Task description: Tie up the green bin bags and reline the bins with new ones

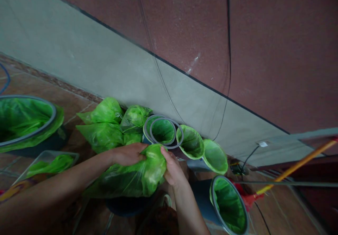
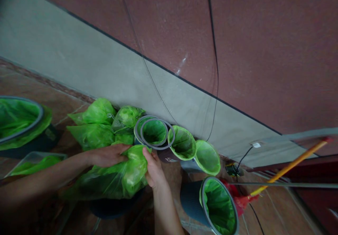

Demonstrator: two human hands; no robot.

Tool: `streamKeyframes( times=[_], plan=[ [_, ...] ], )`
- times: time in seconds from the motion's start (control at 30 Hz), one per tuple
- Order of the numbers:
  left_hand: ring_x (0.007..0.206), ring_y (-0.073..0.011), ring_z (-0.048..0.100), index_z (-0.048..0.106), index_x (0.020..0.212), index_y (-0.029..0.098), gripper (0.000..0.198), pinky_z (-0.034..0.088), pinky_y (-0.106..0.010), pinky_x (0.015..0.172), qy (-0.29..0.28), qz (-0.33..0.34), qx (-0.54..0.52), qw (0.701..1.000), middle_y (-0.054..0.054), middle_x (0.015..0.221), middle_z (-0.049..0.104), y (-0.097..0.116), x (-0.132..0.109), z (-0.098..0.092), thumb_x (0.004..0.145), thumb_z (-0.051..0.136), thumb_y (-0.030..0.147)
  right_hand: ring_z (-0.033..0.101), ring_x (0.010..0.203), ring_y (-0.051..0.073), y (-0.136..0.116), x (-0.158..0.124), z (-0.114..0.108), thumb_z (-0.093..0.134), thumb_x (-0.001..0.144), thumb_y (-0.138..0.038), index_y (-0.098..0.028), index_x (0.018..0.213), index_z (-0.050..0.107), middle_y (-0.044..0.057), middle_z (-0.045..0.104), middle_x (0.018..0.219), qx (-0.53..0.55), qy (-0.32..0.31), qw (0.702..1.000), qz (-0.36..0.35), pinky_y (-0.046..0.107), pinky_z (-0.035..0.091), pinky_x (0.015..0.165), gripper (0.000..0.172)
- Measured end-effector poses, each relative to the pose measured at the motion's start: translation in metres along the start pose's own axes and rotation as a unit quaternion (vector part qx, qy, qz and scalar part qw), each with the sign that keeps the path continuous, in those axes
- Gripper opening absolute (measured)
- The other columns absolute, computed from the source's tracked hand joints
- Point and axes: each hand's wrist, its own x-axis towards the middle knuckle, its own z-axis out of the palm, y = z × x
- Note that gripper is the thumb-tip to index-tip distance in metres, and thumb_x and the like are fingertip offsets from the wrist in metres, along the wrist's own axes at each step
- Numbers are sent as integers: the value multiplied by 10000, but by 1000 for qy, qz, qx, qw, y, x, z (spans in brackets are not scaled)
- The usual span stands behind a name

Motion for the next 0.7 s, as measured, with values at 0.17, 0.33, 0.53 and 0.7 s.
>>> streamKeyframes(
  times=[0.17, 0.33, 0.53, 0.7],
  plan=[
    [1099, -241, 642, 643, 1219, 102, 566, 453, -262, 970, 35, 10, -4, 999, -36, 1183, 734, -8, 2, -10, 658, 567, 110, 569, 1242, 255, -25, -27, 4, 868, 625, -338, -298, 1482, 398, 58, 577, 1402, -263, -75, 947, -170, 407, 444, 1053, 979],
    [1349, -248, 495, 469, 1445, 146, 791, 363, -325, 1123, -18, 12, 24, 999, -73, 1481, 543, -10, -7, -19, 657, 521, 114, 631, 1114, 280, -7, -25, 25, 792, 714, -314, -251, 1449, 472, 74, 697, 1168, -429, -124, 882, -150, 416, 470, 980, 804],
    [1106, -284, 653, 453, 1443, 117, 725, 470, -390, 1005, 260, -13, 62, 964, -123, 1161, 721, -14, -27, -76, 757, 600, 301, 648, 1030, 257, -7, 41, 85, 612, 865, -385, -215, 1142, 686, 85, 725, 1095, -396, -112, 876, -252, 387, 464, 961, 333],
    [885, -218, 665, 596, 1199, 125, 497, 521, -329, 827, 594, -9, -142, 791, -93, 987, 712, -22, -41, -134, 771, 599, 377, 633, 1033, 244, -10, 127, 163, 529, 898, -419, -205, 1082, 666, 92, 725, 1084, -395, -24, 871, -292, 402, 444, 996, 313]
  ],
)
